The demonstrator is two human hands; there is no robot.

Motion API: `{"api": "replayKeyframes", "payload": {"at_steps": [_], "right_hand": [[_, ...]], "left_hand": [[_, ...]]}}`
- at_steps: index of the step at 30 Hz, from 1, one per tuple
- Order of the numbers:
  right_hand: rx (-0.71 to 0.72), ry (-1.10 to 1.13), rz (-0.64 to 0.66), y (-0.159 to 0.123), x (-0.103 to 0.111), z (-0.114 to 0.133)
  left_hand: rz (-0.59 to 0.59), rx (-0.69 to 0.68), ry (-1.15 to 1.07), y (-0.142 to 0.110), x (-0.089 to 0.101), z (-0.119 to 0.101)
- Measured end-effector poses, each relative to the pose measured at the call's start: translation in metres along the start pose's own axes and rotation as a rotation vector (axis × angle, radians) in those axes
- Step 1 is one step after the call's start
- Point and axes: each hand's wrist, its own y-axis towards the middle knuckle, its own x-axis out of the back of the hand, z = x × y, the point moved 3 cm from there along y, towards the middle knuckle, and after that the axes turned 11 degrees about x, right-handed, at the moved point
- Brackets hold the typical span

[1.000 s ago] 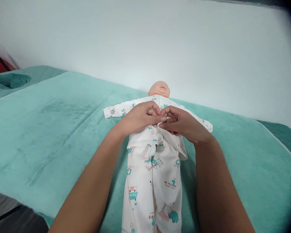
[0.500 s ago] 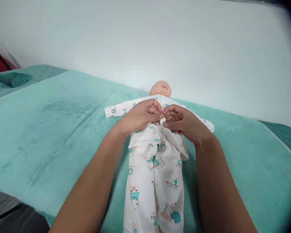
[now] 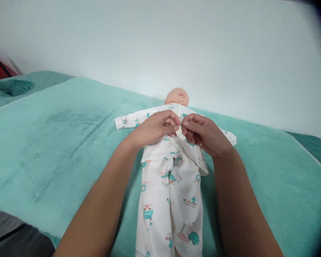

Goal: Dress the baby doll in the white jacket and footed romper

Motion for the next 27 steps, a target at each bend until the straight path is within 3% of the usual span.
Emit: {"api": "replayKeyframes", "payload": {"at_steps": [27], "right_hand": [[0.004,-0.088,-0.006,-0.0004,0.0003,-0.0021]], "left_hand": [[-0.007,-0.041,-0.040,0.0041,0.0036,0.0042]]}}
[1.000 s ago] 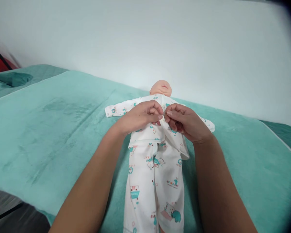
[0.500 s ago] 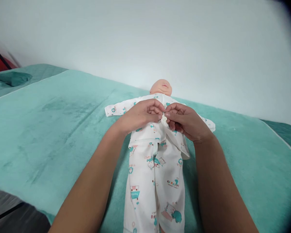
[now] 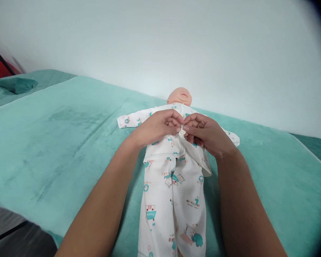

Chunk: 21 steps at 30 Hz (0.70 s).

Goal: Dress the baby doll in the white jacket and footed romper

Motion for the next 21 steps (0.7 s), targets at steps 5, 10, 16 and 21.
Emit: {"api": "replayKeyframes", "payload": {"at_steps": [5,10,16,21], "right_hand": [[0.056,0.009,0.027,0.0008,-0.0018,0.0003],[0.049,0.001,0.006,0.0023,-0.0016,-0.0014],[0.032,0.013,-0.033,0.0036,-0.0018,-0.0021],[0.048,0.027,-0.064,0.0025,-0.0021,0.0011]], "left_hand": [[-0.007,-0.013,0.014,0.0008,-0.0015,-0.0008],[-0.056,0.001,0.064,0.0007,-0.0045,-0.0020],[-0.036,0.005,0.060,0.0002,-0.0037,-0.0022],[-0.038,-0.008,0.049,-0.0053,0.0002,-0.0063]]}}
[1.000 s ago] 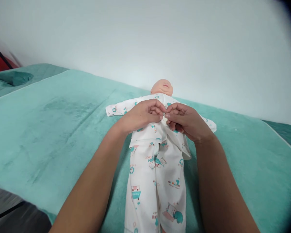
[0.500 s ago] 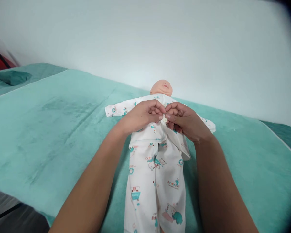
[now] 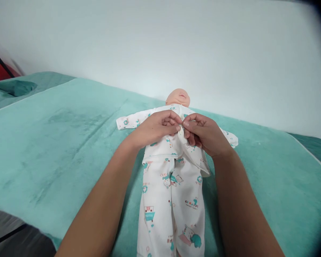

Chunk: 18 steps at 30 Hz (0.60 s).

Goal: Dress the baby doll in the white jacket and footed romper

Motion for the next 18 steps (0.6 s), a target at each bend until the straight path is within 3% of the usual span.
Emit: {"api": "replayKeyframes", "payload": {"at_steps": [4,10,13,16,18], "right_hand": [[0.034,0.009,-0.024,-0.003,0.000,0.005],[0.182,-0.272,-0.165,-0.021,-0.013,0.011],[0.298,-0.482,-0.284,-0.046,-0.027,0.009],[0.363,-0.682,-0.173,-0.081,-0.049,0.005],[0.381,-0.679,-0.106,-0.105,-0.061,0.001]], "left_hand": [[-0.078,-0.055,0.006,0.003,-0.002,0.001],[-0.442,-0.168,0.057,0.003,-0.011,0.022],[-0.534,-0.126,0.038,-0.022,-0.013,0.040],[-0.524,-0.048,0.001,-0.063,-0.015,0.059],[-0.498,-0.029,0.017,-0.088,-0.016,0.070]]}}
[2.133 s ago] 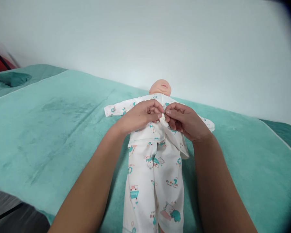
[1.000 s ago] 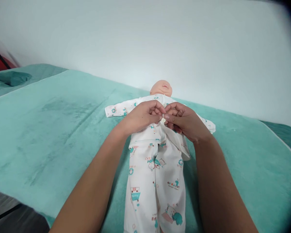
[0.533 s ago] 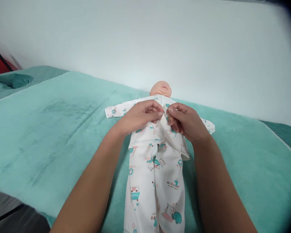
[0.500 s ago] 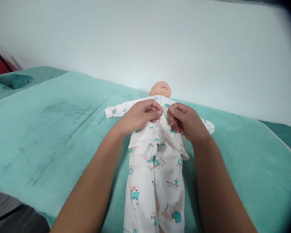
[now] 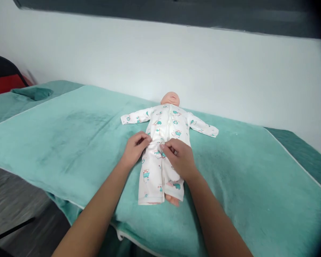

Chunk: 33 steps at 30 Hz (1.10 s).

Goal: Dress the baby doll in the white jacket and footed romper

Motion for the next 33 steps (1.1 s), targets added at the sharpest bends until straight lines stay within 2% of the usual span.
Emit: {"api": "replayKeyframes", "payload": {"at_steps": [3,6,8,11,13,15,19,21,22,23,25,27,28,30,31,33], "right_hand": [[-0.004,0.077,-0.121,-0.025,0.000,0.008],[0.032,-0.003,-0.220,-0.027,0.003,0.009],[0.080,-0.144,-0.172,-0.017,0.002,0.010],[0.129,-0.373,-0.025,0.005,-0.002,0.010],[0.147,-0.449,0.020,0.016,-0.003,0.009],[0.169,-0.441,0.017,0.019,-0.003,0.007],[0.243,-0.313,0.009,0.003,0.007,-0.006],[0.274,-0.274,0.023,-0.008,0.018,-0.022],[0.259,-0.267,0.004,-0.013,0.026,-0.034],[0.213,-0.271,-0.040,-0.017,0.037,-0.050],[0.018,-0.314,-0.227,-0.022,0.065,-0.088],[-0.238,-0.438,-0.373,-0.026,0.093,-0.128],[-0.384,-0.499,-0.402,-0.027,0.105,-0.146],[-0.604,-0.574,-0.297,-0.027,0.120,-0.175],[-0.649,-0.592,-0.226,-0.026,0.124,-0.184],[-0.627,-0.592,-0.115,-0.022,0.127,-0.194]], "left_hand": [[-0.042,-0.017,0.054,-0.018,0.009,0.012],[-0.067,-0.060,0.187,-0.019,0.008,0.019],[-0.074,-0.051,0.288,-0.015,0.004,0.022],[-0.113,-0.016,0.395,-0.015,0.003,0.022],[-0.148,-0.011,0.420,-0.019,0.006,0.019],[-0.144,-0.021,0.451,-0.023,0.011,0.016],[0.016,-0.090,0.581,-0.017,0.029,0.014],[-0.044,-0.088,0.589,-0.002,0.045,0.017],[-0.129,-0.074,0.588,0.009,0.055,0.019],[-0.222,-0.051,0.605,0.020,0.064,0.021],[-0.347,0.025,0.728,0.044,0.077,0.027],[-0.349,0.116,0.900,0.066,0.083,0.035],[-0.329,0.148,0.969,0.075,0.084,0.038],[-0.276,0.157,1.048,0.089,0.086,0.041],[-0.257,0.146,1.073,0.095,0.088,0.041],[-0.213,0.124,1.120,0.103,0.093,0.041]]}}
